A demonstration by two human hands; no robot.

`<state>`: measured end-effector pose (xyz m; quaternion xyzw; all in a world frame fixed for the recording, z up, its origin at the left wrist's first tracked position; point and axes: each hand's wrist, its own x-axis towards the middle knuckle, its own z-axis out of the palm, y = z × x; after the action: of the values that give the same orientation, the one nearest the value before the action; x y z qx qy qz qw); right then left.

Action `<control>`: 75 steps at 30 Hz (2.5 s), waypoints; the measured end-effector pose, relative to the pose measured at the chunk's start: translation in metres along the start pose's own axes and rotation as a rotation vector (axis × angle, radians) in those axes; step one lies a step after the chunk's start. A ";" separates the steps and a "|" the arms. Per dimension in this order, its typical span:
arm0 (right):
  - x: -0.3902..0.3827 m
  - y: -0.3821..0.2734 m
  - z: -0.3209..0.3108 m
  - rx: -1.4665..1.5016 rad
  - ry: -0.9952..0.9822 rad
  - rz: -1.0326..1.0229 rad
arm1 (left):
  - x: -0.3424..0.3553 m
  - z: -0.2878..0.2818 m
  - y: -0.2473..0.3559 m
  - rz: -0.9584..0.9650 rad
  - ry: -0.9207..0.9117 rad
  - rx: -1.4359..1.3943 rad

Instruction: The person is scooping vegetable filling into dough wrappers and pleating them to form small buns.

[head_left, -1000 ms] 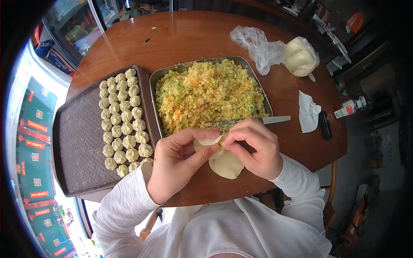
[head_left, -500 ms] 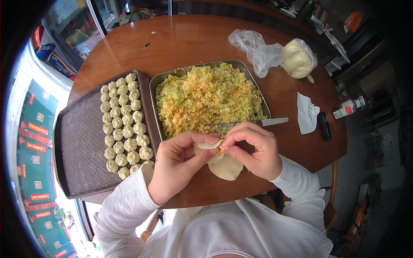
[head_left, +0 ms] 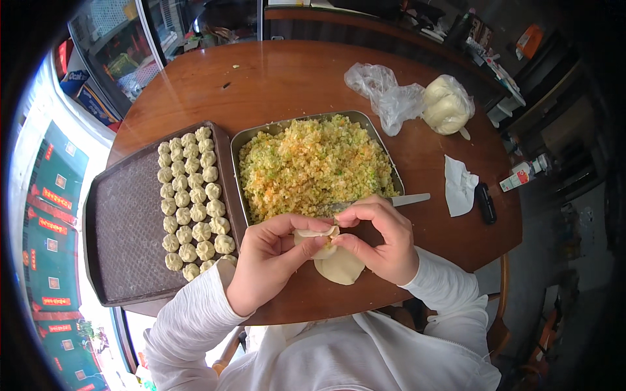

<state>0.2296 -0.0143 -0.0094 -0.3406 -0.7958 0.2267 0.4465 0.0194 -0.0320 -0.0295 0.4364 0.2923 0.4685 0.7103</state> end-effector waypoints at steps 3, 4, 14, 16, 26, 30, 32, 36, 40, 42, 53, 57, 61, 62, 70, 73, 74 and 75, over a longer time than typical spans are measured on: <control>0.001 0.000 -0.001 -0.017 -0.020 -0.005 | -0.001 0.000 0.002 -0.004 0.006 -0.012; 0.000 0.002 -0.002 -0.013 -0.033 -0.013 | -0.001 0.001 0.003 -0.007 0.008 -0.014; -0.002 0.003 -0.002 -0.033 -0.078 -0.020 | 0.000 0.002 -0.006 0.091 0.032 -0.005; -0.003 0.003 -0.001 -0.058 -0.084 -0.036 | 0.000 0.002 -0.007 0.102 0.028 0.016; 0.000 0.006 -0.003 -0.138 -0.085 -0.206 | -0.002 0.004 -0.006 0.058 0.036 0.028; 0.001 0.006 -0.004 -0.166 -0.068 -0.290 | -0.003 0.003 -0.007 0.055 0.035 0.047; 0.000 0.008 -0.003 -0.151 -0.065 -0.292 | -0.003 0.004 -0.006 0.045 0.031 0.053; -0.001 0.008 -0.002 -0.058 -0.042 -0.200 | -0.002 0.004 -0.005 0.030 0.018 0.051; -0.001 0.007 -0.003 -0.057 -0.050 -0.177 | -0.003 0.006 -0.003 0.014 0.021 0.042; 0.000 0.009 -0.004 -0.069 -0.061 -0.205 | -0.003 0.006 0.000 -0.003 0.021 0.063; -0.001 0.007 -0.003 -0.117 -0.073 -0.130 | -0.003 0.006 0.004 0.028 0.031 0.034; -0.002 0.008 -0.001 -0.104 -0.111 -0.166 | -0.003 0.003 -0.003 0.065 0.028 0.060; 0.000 0.009 -0.002 -0.108 -0.108 -0.245 | -0.003 0.006 -0.004 0.084 0.034 0.091; 0.000 0.009 -0.003 -0.115 -0.104 -0.266 | -0.003 0.007 -0.004 0.076 0.037 0.089; -0.002 0.007 -0.003 -0.104 -0.038 -0.201 | -0.004 0.008 -0.004 0.087 0.029 0.125; -0.001 0.007 -0.003 -0.105 -0.050 -0.214 | -0.004 0.005 -0.007 0.074 0.030 0.130; -0.001 0.007 -0.002 -0.102 -0.053 -0.216 | -0.004 0.005 -0.008 0.076 0.025 0.118; -0.001 0.008 -0.002 -0.100 -0.051 -0.217 | -0.003 0.005 -0.009 0.077 0.017 0.107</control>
<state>0.2348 -0.0101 -0.0141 -0.2684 -0.8494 0.1454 0.4305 0.0256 -0.0378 -0.0351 0.4808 0.3061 0.4830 0.6647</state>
